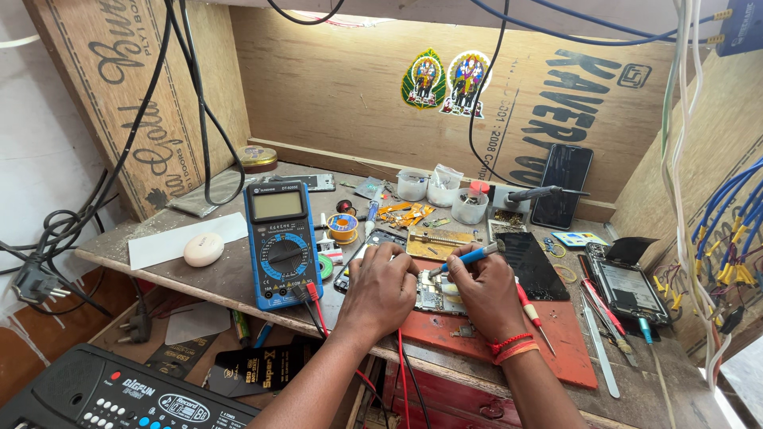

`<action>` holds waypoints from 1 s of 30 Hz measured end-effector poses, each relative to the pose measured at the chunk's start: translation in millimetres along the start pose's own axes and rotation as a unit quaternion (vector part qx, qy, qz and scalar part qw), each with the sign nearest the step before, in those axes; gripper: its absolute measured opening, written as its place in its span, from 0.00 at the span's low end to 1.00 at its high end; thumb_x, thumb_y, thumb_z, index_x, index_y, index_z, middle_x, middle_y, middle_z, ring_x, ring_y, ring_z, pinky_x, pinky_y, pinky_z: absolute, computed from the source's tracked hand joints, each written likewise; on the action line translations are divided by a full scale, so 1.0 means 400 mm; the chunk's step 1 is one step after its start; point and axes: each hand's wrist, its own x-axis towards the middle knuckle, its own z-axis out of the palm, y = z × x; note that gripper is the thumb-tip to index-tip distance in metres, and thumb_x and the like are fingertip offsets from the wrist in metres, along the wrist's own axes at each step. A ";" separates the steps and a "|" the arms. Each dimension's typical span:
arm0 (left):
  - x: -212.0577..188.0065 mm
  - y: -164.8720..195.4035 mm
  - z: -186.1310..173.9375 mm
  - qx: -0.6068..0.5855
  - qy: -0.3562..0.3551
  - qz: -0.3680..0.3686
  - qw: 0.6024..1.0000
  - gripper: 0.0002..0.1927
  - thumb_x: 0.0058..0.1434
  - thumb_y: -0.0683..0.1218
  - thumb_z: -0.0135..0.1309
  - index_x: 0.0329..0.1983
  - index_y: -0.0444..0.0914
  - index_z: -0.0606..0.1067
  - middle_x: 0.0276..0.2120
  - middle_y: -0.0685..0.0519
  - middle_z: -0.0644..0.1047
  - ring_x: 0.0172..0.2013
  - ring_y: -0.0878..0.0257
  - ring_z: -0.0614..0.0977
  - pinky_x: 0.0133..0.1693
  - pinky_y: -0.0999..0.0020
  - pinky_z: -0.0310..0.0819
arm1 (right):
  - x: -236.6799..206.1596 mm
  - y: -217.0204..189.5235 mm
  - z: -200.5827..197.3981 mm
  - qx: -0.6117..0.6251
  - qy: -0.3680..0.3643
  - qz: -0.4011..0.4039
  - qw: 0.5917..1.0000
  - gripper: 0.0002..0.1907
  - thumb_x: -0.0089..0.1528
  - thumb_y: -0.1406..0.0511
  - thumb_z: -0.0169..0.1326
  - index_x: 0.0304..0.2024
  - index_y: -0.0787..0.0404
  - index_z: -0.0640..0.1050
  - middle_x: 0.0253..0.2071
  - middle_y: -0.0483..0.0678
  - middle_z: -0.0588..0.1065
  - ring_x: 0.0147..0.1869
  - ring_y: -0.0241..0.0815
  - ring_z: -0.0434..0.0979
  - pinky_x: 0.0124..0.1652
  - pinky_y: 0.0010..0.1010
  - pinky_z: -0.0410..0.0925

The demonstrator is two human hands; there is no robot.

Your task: The person probes a disassembled phone motherboard with multimeter test leads, checking points on the board. They then set the probes aside and use a soldering iron to work on the board, holding it steady with the other hand while touching components on it.

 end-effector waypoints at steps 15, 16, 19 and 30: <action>-0.003 -0.019 0.000 0.001 0.006 0.004 1.000 0.10 0.59 0.45 0.49 0.36 0.42 0.81 0.46 0.53 0.75 0.54 0.58 0.73 0.58 0.52 0.59 | -0.002 0.012 0.020 0.020 0.010 0.015 1.000 0.11 0.64 0.63 0.57 0.37 0.66 0.80 0.27 0.45 0.81 0.31 0.30 0.80 0.32 0.25 0.72; -0.003 -0.019 0.000 0.001 0.005 0.002 1.000 0.10 0.59 0.45 0.49 0.36 0.42 0.81 0.45 0.53 0.75 0.54 0.58 0.73 0.58 0.52 0.59 | -0.001 0.011 0.020 0.024 0.011 0.013 1.000 0.11 0.63 0.63 0.57 0.37 0.66 0.80 0.27 0.45 0.81 0.32 0.29 0.81 0.32 0.24 0.72; -0.004 -0.020 0.000 -0.005 0.010 0.003 1.000 0.10 0.59 0.45 0.49 0.36 0.42 0.81 0.46 0.53 0.75 0.54 0.58 0.73 0.57 0.53 0.59 | -0.001 0.010 0.019 0.021 0.012 0.026 0.999 0.11 0.63 0.63 0.57 0.37 0.66 0.80 0.26 0.46 0.81 0.30 0.30 0.80 0.31 0.25 0.72; -0.003 -0.017 -0.004 0.002 0.006 0.001 1.000 0.10 0.59 0.46 0.49 0.36 0.42 0.81 0.46 0.53 0.75 0.54 0.57 0.74 0.58 0.52 0.58 | -0.003 0.008 0.018 0.026 0.010 0.024 0.999 0.11 0.64 0.63 0.57 0.36 0.66 0.80 0.26 0.46 0.80 0.30 0.31 0.79 0.31 0.26 0.71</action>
